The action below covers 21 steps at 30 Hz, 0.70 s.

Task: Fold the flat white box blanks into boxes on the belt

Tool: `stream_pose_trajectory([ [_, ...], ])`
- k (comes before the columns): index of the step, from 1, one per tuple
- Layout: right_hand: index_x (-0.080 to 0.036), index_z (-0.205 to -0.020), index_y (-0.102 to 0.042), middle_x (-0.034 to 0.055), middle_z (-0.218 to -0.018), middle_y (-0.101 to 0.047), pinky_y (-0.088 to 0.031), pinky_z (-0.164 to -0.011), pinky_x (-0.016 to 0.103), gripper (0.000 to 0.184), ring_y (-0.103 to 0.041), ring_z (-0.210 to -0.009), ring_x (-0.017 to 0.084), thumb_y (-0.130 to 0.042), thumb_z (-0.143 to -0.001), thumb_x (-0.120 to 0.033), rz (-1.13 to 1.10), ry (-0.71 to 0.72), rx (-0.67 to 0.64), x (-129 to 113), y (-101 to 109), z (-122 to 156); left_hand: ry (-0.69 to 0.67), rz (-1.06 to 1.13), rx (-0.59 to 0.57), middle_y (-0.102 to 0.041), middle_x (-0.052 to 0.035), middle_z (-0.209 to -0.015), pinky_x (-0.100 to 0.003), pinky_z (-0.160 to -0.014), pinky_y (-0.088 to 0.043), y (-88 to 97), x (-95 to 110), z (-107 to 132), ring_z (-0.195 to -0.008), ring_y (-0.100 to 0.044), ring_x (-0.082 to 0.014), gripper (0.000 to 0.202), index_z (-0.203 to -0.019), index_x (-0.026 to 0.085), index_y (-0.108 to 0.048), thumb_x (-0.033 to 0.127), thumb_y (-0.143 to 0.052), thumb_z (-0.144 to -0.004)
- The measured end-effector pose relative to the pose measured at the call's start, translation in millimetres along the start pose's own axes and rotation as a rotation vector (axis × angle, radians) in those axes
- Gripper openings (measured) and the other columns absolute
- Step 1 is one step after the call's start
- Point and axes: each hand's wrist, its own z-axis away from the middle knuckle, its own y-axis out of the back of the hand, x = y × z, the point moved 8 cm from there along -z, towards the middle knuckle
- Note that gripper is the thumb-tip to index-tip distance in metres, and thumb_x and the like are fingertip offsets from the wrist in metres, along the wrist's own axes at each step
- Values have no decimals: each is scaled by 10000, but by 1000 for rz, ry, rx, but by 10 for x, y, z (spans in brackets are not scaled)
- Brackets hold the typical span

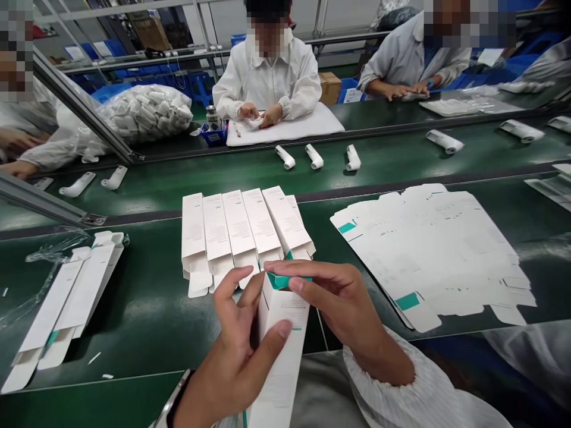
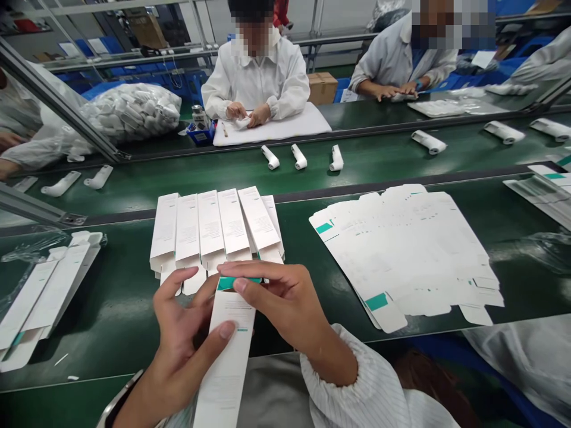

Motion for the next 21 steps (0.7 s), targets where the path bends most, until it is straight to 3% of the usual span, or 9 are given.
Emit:
stream_pose_trajectory([
  [4, -347, -1205, -913, 28, -1309, -872, -688, -1138, 447, 178, -821, -1303, 297, -778, -1089, -363, 80, 30, -50, -87, 26, 0, 61, 133, 13, -548, -78, -1691, -525, -1242, -605, -39, 24, -33, -1482, -668, -324, 560, -1624, 421, -408, 330, -666, -1135],
  [8, -356, -1219, -902, 13, -1326, -864, -690, -1141, 524, 191, -817, -1307, 327, -778, -1084, -409, 127, 11, -63, -78, 51, 16, 48, 215, -26, -644, -32, -1572, -543, -1219, -607, -84, 63, -63, -1358, -727, -273, 457, -1551, 475, -448, 313, -628, -1163],
  [15, -385, -1202, -907, 7, -1291, -878, -665, -1171, 500, 169, -831, -1277, 304, -798, -1077, -424, 58, 19, -34, 0, 116, 1, 37, 160, -108, -536, 13, -1714, -517, -1271, -557, -102, 134, -129, -1514, -631, -294, 558, -1603, 576, -385, 296, -605, -1174],
  [21, -363, -1196, -910, 21, -1307, -872, -730, -1030, 435, 169, -849, -1232, 297, -794, -1080, -404, 70, -9, -30, 17, 158, -25, 94, 189, -143, -490, 33, -1754, -494, -1262, -553, -126, 113, -146, -1491, -639, -271, 586, -1625, 629, -351, 343, -603, -1180],
])
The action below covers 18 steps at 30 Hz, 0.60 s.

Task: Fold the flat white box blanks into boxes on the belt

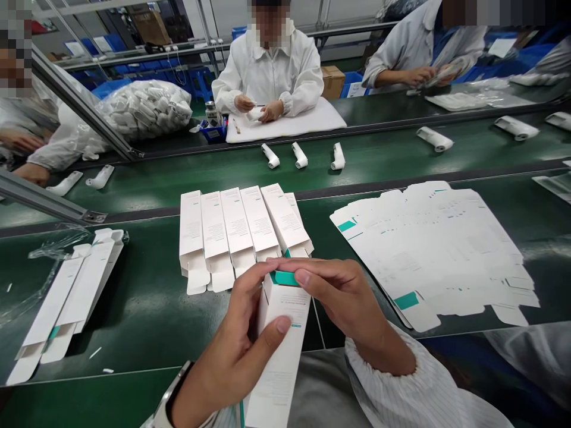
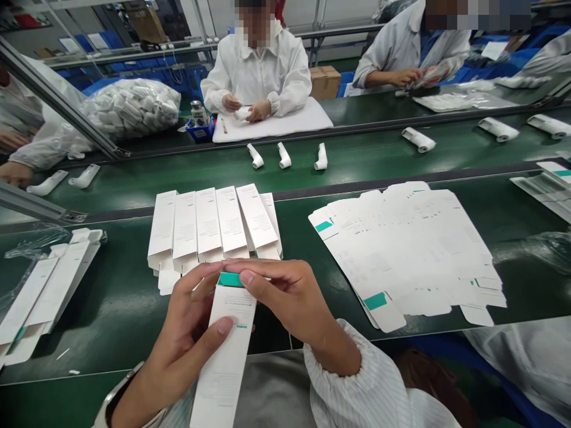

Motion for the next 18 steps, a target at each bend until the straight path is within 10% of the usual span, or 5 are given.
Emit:
stream_pose_trajectory([
  [5, -373, -1225, -899, 2, -1326, -866, -665, -1188, 488, 183, -817, -1310, 296, -777, -1091, -349, 64, 38, -53, -106, -49, 25, -40, 19, 5, -527, 14, -1701, -545, -1294, -508, -6, 28, -20, -1566, -568, -295, 476, -1549, 565, -428, 321, -602, -1179],
  [10, -457, -1423, -792, -38, -1520, -773, -725, -1071, 412, 432, -733, -1447, 288, -854, -1038, -271, 136, 63, -160, -95, -111, 76, -50, 150, 15, -599, -6, -1559, -458, -1175, -591, -8, 13, -16, -1449, -642, -264, 391, -1477, 503, -455, 292, -598, -1180],
  [18, -406, -1487, -765, 8, -1607, -721, -555, -1308, 488, 491, -623, -1571, 281, -826, -1048, -193, 155, 197, -166, -34, -176, 48, -194, 96, 107, -659, 1, -1374, -270, -1026, -610, 97, -14, 16, -1184, -710, -150, 405, -1455, 434, -492, 179, -609, -1162],
])
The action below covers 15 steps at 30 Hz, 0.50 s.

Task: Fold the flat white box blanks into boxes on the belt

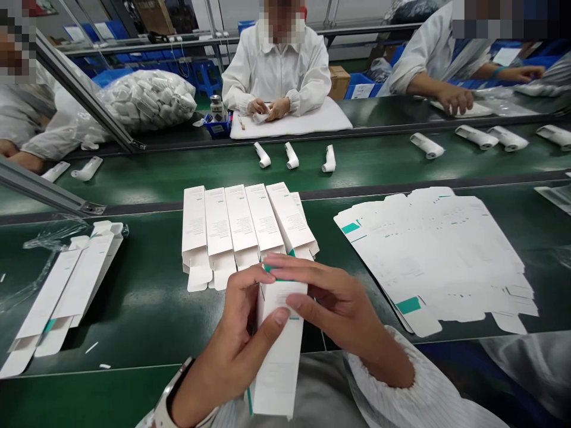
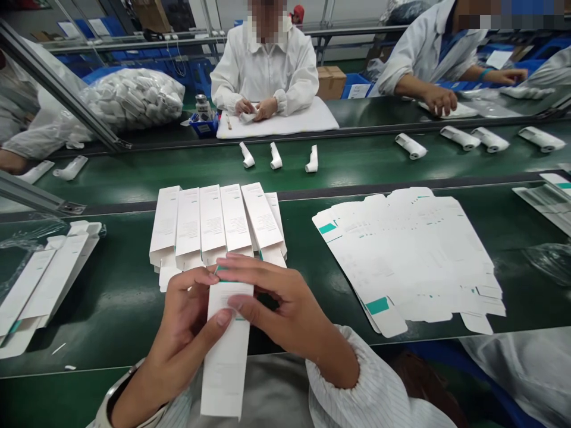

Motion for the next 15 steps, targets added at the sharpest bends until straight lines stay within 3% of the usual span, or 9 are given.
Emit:
stream_pose_trajectory([
  [2, -480, -1620, -602, -6, -1753, -579, -558, -1295, 443, 809, -571, -1614, 269, -940, -948, -182, -147, -114, 16, 136, -116, 53, -73, -19, 62, -654, -11, -1456, -255, -980, -652, 26, 66, 3, -1193, -738, -151, 489, -1498, 450, -477, 142, -621, -1146],
  [4, -543, -1699, -410, 3, -1748, -579, -612, -1220, 406, 1112, -661, -1518, 252, -1015, -854, -149, -270, -222, -5, 253, -273, 131, -154, -67, 140, -603, -33, -1601, -278, -1034, -674, 71, 151, 6, -1342, -730, -179, 570, -1556, 457, -455, 113, -621, -1133],
  [6, -501, -1686, -419, 32, -1604, -714, -696, -1053, 365, 1057, -806, -1272, 237, -1014, -868, -194, -289, -303, 40, 326, -288, 197, -258, -173, 205, -487, -50, -1774, -352, -1269, -566, 163, 252, -1, -1616, -555, -223, 661, -1630, 443, -412, 89, -628, -1115],
  [8, -431, -1648, -511, 65, -1525, -769, -742, -862, 346, 858, -857, -1077, 252, -971, -928, -350, -222, -374, 266, 365, -2, 236, -385, -318, 323, -403, -43, -1852, -453, -1445, -336, 406, 364, -7, -1751, -344, -258, 672, -1657, 417, -419, 103, -642, -1107],
  [10, -407, -1629, -575, 67, -1547, -758, -758, -743, 357, 796, -866, -1013, 285, -945, -929, -496, -101, -431, 589, 340, 503, 259, -427, -428, 551, -436, -30, -1830, -537, -1494, -154, 867, 401, 1, -1782, -257, -292, 529, -1594, 386, -528, 220, -680, -1115],
  [11, -405, -1626, -597, 55, -1572, -743, -763, -718, 362, 802, -865, -1033, 304, -943, -914, -533, -37, -454, 733, 311, 768, 249, -380, -455, 687, -487, -48, -1790, -535, -1492, -155, 1159, 364, 7, -1777, -264, -304, 429, -1533, 352, -597, 347, -699, -1117],
  [12, -404, -1620, -619, 36, -1593, -729, -769, -717, 363, 800, -860, -1079, 318, -943, -902, -545, 15, -476, 839, 291, 1004, 207, -194, -417, 797, -465, -32, -1808, -475, -1496, -124, 1477, 210, -13, -1782, -242, -271, 484, -1537, 359, -597, 475, -738, -1089],
  [13, -393, -1607, -645, 22, -1593, -731, -772, -719, 359, 778, -852, -1123, 327, -938, -901, -537, 50, -499, 898, 293, 1198, 129, -87, -362, 850, -416, -79, -1840, -500, -1496, -100, 1732, 90, -33, -1780, -240, -298, 616, -1593, 320, -559, 562, -751, -1059],
  [15, -340, -1590, -679, 29, -1524, -779, -773, -740, 353, 695, -844, -1167, 328, -887, -942, -476, 68, -548, 906, 376, 1436, -100, 110, -215, 819, -427, -193, -1829, -596, -1476, -170, 2067, -180, -136, -1754, -315, -366, 767, -1679, 215, -485, 647, -665, -1072],
])
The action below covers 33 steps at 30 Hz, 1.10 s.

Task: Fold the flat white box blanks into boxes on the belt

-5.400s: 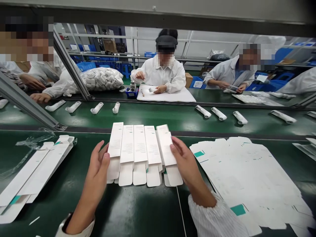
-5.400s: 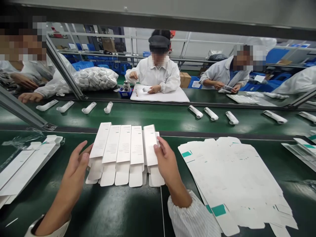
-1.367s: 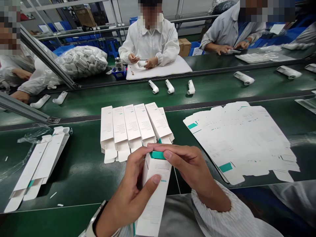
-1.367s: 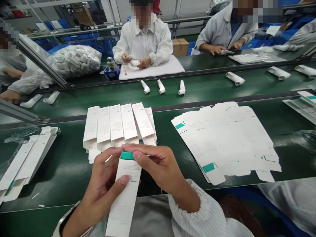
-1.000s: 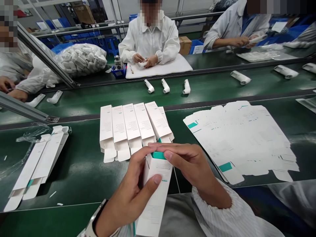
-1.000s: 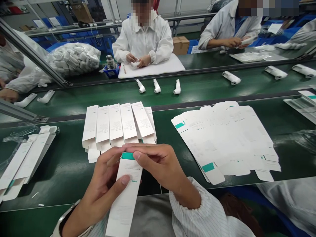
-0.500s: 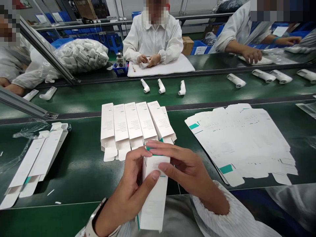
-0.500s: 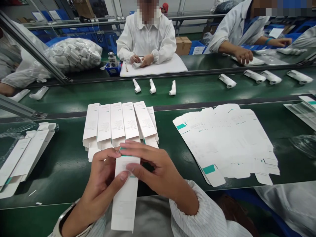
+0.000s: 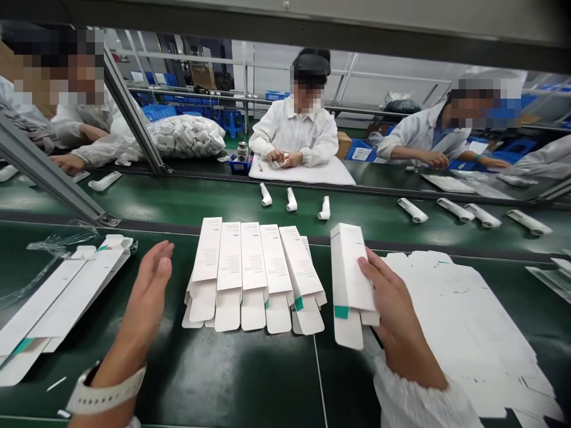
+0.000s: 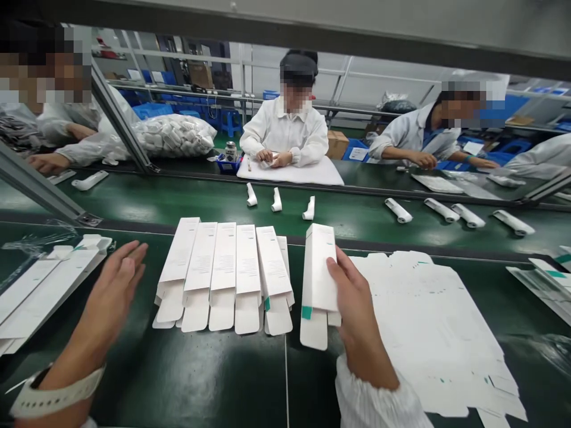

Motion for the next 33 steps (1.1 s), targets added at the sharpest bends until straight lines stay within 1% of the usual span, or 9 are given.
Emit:
stream_pose_trajectory([
  [3, -230, -1606, -668, 74, -1371, -854, -770, -844, 378, 609, -852, -1157, 315, -771, -1016, -339, 10, -50, -147, 37, -346, -238, 211, 94, -173, -452, -213, -1823, -639, -1436, -289, -139, -266, -198, -1715, -405, -402, 873, -1771, 194, -374, 692, -574, -1083],
  [7, -244, -1634, -643, 50, -1398, -846, -728, -1031, 418, 599, -838, -1220, 294, -731, -1045, -307, 1, -49, -384, 188, -828, -96, 305, 168, -318, -489, -98, -1817, -530, -1386, -431, -407, -313, -114, -1694, -442, -407, 928, -1774, 313, -417, 709, -725, -993],
  [12, -290, -1775, -436, 32, -1525, -782, -700, -1085, 430, 751, -818, -1265, 280, -670, -1068, -395, 84, -11, -415, 260, -848, -5, 358, 203, -357, -466, -19, -1827, -461, -1336, -505, -537, -275, 72, -1685, -454, -408, 910, -1756, 402, -453, 670, -808, -962],
  [16, -319, -1740, -495, 50, -1568, -752, -695, -1082, 475, 772, -792, -1318, 319, -704, -1033, -547, 263, 61, -393, 157, -600, -205, 380, 235, -377, -483, -12, -1819, -474, -1375, -451, -647, -328, 164, -1695, -435, -410, 931, -1760, 412, -441, 668, -827, -952],
  [19, -319, -1652, -590, 61, -1675, -658, -577, -1241, 516, 761, -666, -1491, 340, -607, -1018, -740, 472, 204, -223, 16, -158, -395, 389, 253, -333, -468, -54, -1831, -503, -1435, -336, -629, -418, 179, -1729, -380, -381, 960, -1791, 346, -385, 709, -763, -987],
  [22, -146, -1438, -696, 261, -1635, -615, -356, -1342, 718, 832, -499, -1580, 530, -712, -846, -730, 756, 266, 48, 14, 412, -476, 377, 264, -279, -459, -77, -1839, -493, -1463, -264, -524, -478, 202, -1743, -360, -345, 972, -1795, 305, -372, 729, -731, -998],
  [25, -73, -1331, -679, 410, -1578, -556, -236, -1251, 907, 891, -378, -1555, 712, -831, -635, -607, 990, 236, 213, 191, 794, -436, 383, 235, -294, -518, -88, -1804, -535, -1456, -282, -474, -506, 297, -1729, -379, -391, 946, -1737, 292, -490, 754, -765, -959],
  [29, -182, -1259, -647, 311, -1451, -668, -380, -1187, 823, 737, -540, -1455, 618, -845, -653, -551, 1120, 237, 255, 283, 953, -416, 387, 144, -310, -454, -49, -1847, -581, -1456, -266, -467, -515, 388, -1748, -319, -422, 918, -1715, 337, -517, 765, -778, -947],
  [33, -251, -1071, -644, 130, -980, -766, -584, -894, 572, 497, -764, -956, 418, -874, -715, -510, 1091, 208, 264, -78, 1254, -384, 340, 40, -295, -476, -93, -1831, -606, -1450, -267, -401, -444, 361, -1722, -376, -417, 897, -1718, 310, -498, 757, -738, -978],
])
